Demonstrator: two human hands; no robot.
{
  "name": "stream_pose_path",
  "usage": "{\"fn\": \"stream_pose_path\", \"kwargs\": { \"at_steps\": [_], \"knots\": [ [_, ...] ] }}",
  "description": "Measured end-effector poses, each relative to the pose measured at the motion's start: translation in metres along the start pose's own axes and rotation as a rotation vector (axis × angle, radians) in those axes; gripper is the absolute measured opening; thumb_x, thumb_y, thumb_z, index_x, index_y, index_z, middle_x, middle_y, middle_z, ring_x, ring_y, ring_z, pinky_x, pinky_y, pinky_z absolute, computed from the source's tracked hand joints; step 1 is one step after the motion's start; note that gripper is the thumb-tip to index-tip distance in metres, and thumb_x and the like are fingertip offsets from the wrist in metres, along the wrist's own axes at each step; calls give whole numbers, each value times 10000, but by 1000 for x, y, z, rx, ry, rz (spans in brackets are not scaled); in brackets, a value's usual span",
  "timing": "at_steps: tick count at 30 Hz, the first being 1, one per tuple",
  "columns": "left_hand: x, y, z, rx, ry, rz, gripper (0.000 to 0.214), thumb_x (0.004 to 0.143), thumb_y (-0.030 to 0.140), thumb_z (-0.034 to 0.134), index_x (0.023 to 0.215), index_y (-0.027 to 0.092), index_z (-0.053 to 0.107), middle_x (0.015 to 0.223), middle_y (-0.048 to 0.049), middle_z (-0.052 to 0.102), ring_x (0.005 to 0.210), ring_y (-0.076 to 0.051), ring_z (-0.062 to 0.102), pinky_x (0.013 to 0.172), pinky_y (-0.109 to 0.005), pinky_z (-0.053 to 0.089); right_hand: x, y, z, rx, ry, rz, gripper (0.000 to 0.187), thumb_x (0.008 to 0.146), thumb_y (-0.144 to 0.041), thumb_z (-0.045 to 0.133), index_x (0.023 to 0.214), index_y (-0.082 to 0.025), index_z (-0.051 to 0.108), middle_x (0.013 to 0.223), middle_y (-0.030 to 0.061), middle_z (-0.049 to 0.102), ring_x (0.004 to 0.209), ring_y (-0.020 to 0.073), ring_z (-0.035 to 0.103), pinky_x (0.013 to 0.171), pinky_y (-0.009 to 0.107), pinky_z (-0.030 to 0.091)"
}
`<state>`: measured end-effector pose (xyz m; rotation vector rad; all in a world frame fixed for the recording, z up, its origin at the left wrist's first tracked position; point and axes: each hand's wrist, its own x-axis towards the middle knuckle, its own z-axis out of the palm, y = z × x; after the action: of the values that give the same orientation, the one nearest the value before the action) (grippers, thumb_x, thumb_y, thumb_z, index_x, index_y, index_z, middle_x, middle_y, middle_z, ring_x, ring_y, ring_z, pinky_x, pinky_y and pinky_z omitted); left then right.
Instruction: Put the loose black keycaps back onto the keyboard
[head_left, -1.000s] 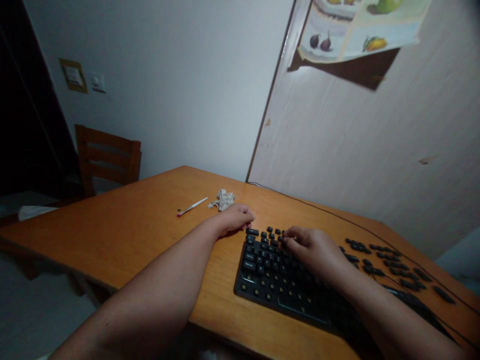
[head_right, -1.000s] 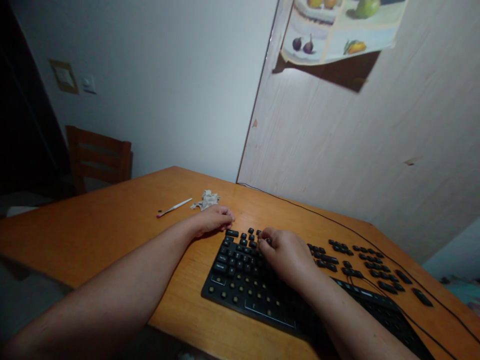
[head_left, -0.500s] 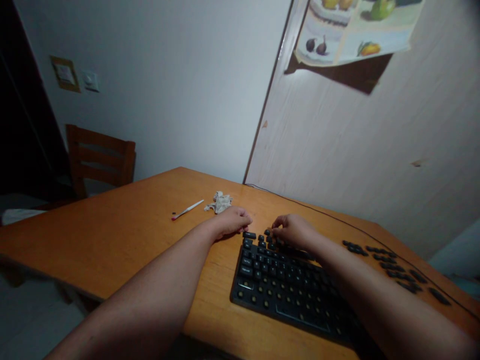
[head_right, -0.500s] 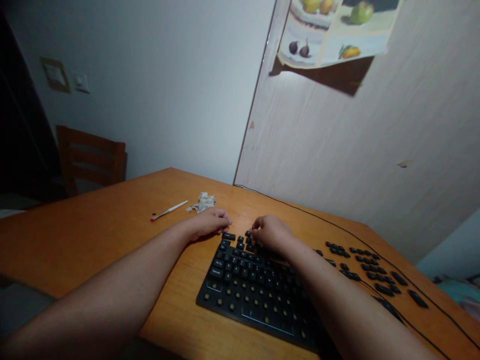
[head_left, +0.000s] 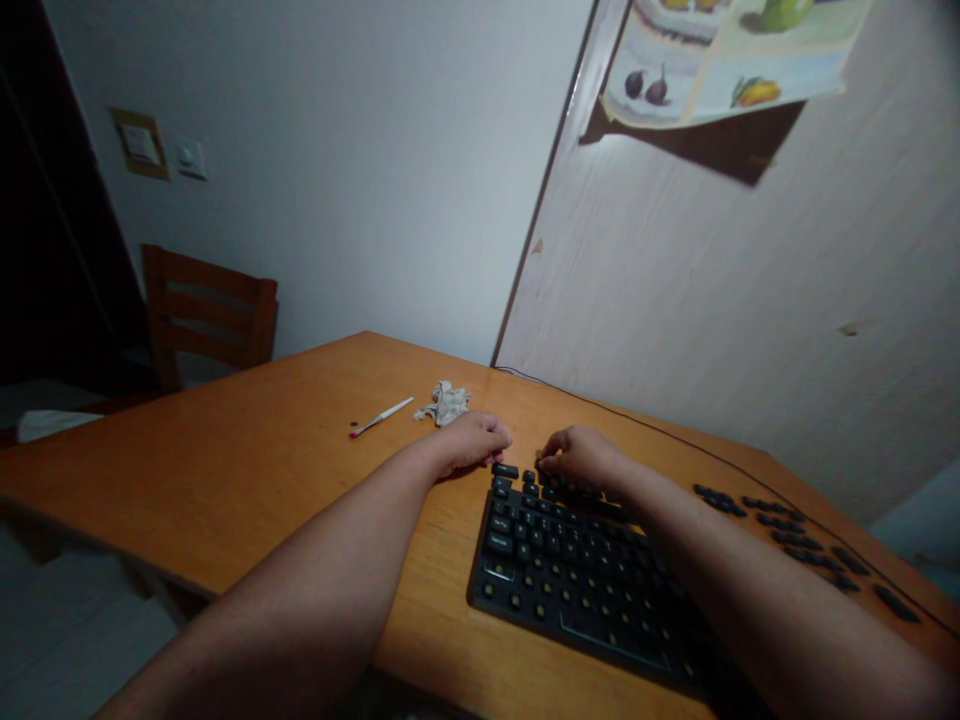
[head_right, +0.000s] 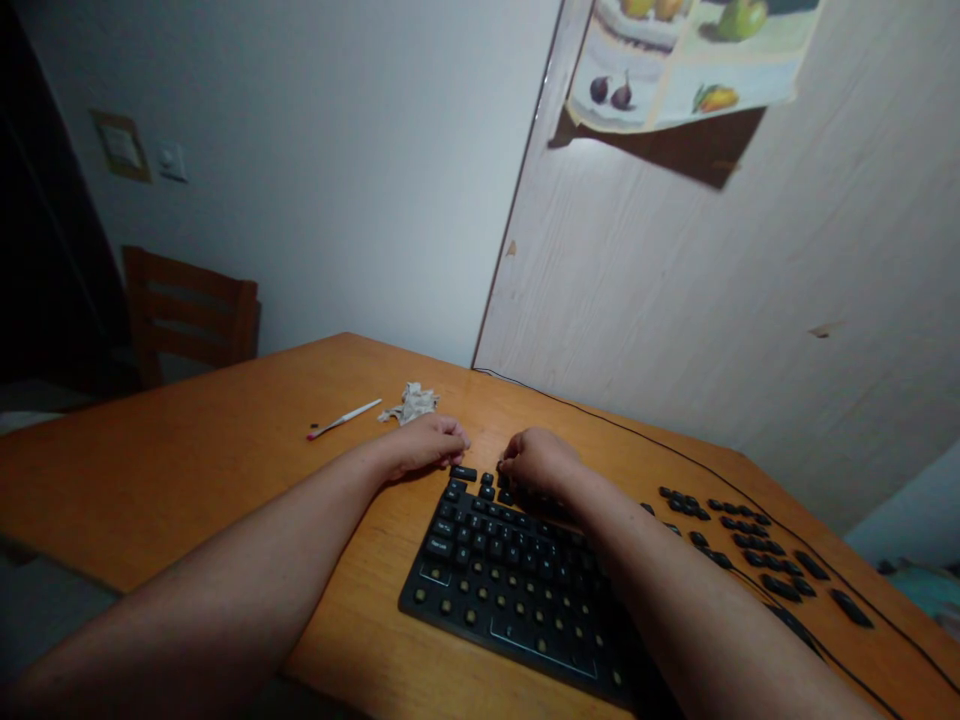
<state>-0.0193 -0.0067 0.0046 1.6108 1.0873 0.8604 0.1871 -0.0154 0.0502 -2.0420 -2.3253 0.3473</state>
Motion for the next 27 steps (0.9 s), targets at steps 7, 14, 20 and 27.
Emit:
{"fn": "stream_pose_path", "kwargs": {
  "at_steps": [7,14,20,27],
  "knots": [
    [1,-1,0,-2,-4,-10,115,713,246,589,649,155,560,601,-1,583,504,-86,472,492,-202,343,6,2,1,-11,32,-27,235,738,-382,726,934,-260,773,797,21,731,730,163,633,641,251,409],
    [3,-3,1,-13,-20,2,115,714,219,572,622,154,548,573,1,566,492,-83,461,477,-201,323,9,4,3,-3,12,-63,243,728,-335,716,955,-272,771,791,0,731,705,148,626,628,238,400],
    [2,-2,1,-20,-9,-7,92,716,215,571,651,156,544,582,4,575,491,-82,460,477,-199,323,10,6,6,19,0,-70,233,743,-318,697,952,-245,773,786,10,732,692,140,626,616,225,407],
    [2,-1,-1,7,-19,-9,74,707,209,568,668,147,578,586,2,575,501,-87,471,482,-200,328,5,5,3,31,23,-80,209,744,-325,697,917,-235,772,725,13,718,633,141,613,586,238,390]
  ]
}}
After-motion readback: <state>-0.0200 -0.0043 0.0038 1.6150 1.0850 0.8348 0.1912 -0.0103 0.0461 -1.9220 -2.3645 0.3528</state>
